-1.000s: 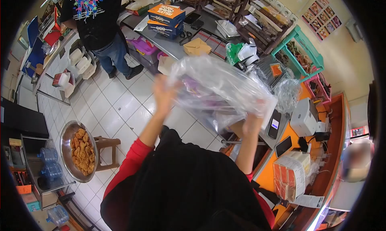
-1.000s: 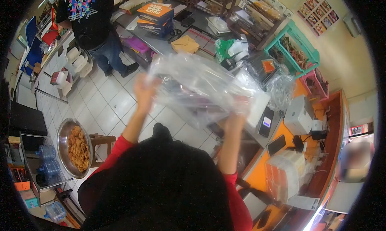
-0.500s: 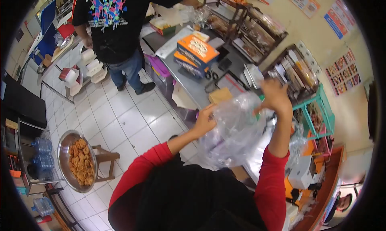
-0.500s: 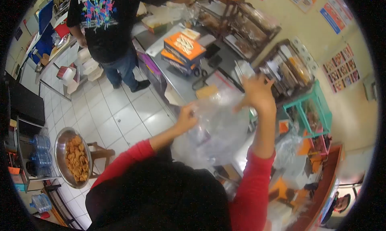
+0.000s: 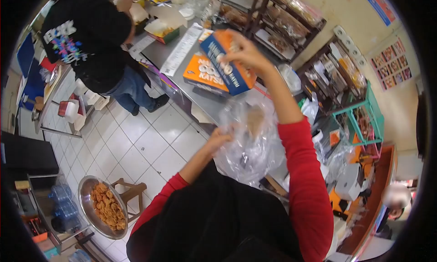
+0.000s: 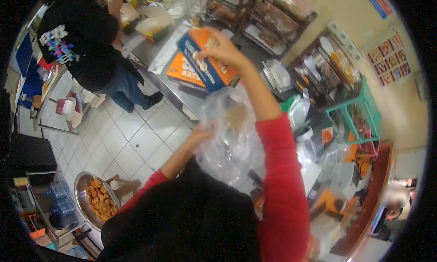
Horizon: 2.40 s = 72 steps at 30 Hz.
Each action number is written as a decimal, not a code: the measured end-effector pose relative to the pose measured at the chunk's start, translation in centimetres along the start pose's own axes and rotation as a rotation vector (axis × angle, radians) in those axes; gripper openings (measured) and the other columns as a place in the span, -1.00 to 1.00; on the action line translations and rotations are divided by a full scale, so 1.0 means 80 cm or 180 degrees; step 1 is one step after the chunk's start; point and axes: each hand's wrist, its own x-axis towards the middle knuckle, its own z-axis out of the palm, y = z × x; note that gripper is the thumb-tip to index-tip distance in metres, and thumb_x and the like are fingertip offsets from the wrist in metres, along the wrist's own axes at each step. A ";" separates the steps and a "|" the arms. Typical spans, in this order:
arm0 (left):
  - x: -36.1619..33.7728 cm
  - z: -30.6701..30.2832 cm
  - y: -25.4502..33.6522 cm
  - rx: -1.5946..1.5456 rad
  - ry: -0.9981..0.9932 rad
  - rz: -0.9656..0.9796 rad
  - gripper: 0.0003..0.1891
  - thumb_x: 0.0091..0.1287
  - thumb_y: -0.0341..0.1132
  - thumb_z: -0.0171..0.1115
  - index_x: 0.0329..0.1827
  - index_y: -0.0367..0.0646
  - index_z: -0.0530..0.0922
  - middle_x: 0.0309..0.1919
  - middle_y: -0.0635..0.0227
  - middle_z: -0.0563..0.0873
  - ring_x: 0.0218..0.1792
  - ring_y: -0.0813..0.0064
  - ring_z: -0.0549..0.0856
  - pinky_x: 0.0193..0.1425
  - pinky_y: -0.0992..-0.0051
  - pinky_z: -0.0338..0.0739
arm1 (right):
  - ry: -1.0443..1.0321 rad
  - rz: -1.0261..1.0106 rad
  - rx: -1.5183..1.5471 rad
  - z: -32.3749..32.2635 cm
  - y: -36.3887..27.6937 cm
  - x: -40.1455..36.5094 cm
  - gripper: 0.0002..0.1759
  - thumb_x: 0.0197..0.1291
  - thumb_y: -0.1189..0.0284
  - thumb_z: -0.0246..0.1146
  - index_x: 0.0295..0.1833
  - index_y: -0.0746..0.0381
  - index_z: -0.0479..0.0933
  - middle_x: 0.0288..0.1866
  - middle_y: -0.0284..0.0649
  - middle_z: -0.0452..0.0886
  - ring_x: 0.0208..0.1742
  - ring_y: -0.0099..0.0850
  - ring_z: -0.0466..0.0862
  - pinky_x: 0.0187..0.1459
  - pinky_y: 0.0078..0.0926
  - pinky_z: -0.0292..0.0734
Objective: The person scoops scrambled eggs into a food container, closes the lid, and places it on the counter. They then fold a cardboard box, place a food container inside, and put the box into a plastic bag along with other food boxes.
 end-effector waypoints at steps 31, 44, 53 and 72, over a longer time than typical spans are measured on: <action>-0.065 0.064 0.047 0.3837 0.2536 0.2182 -0.69 -0.01 -0.58 0.21 -0.15 -0.22 0.49 -0.25 0.12 0.57 -0.24 0.20 0.62 -0.26 0.36 0.49 | -0.1284 0.1044 -0.3260 -0.025 0.089 -0.402 -0.28 -0.24 0.12 0.35 0.19 -0.06 0.42 0.11 -0.01 0.43 0.17 -0.10 0.41 -0.09 -0.01 0.37; -0.092 -0.040 -0.002 0.2199 0.0375 0.0968 -0.79 0.01 -0.43 0.39 -0.38 -0.16 0.49 -0.44 0.55 0.53 -0.36 0.67 0.52 -0.25 0.63 0.39 | -0.0518 -0.0116 -0.3345 0.086 0.096 -0.026 0.13 -0.52 0.11 0.50 0.39 -0.23 0.23 0.23 0.07 0.32 0.28 -0.02 0.23 0.16 0.04 0.10; -0.088 0.005 0.040 0.0527 -0.0426 0.0282 -0.74 0.10 -0.57 0.18 -0.12 -0.27 0.49 -0.33 0.42 0.63 -0.35 0.64 0.64 -0.32 0.66 0.53 | -0.0081 0.0517 0.0797 -0.073 -0.063 -0.382 0.21 -0.52 0.36 0.49 0.43 0.21 0.12 0.19 -0.04 0.42 0.20 -0.20 0.47 0.25 -0.34 0.30; -0.053 0.160 0.089 0.0203 -0.0033 0.1638 -0.32 0.24 -0.60 0.07 0.43 -0.07 0.10 0.20 -0.05 0.48 -0.52 0.83 0.48 -0.47 0.83 0.40 | -0.0444 0.0733 -0.3620 -0.054 0.063 -0.464 -0.08 -0.16 -0.07 0.38 0.40 -0.23 0.22 0.32 0.14 0.20 0.32 0.04 0.20 0.24 0.31 -0.06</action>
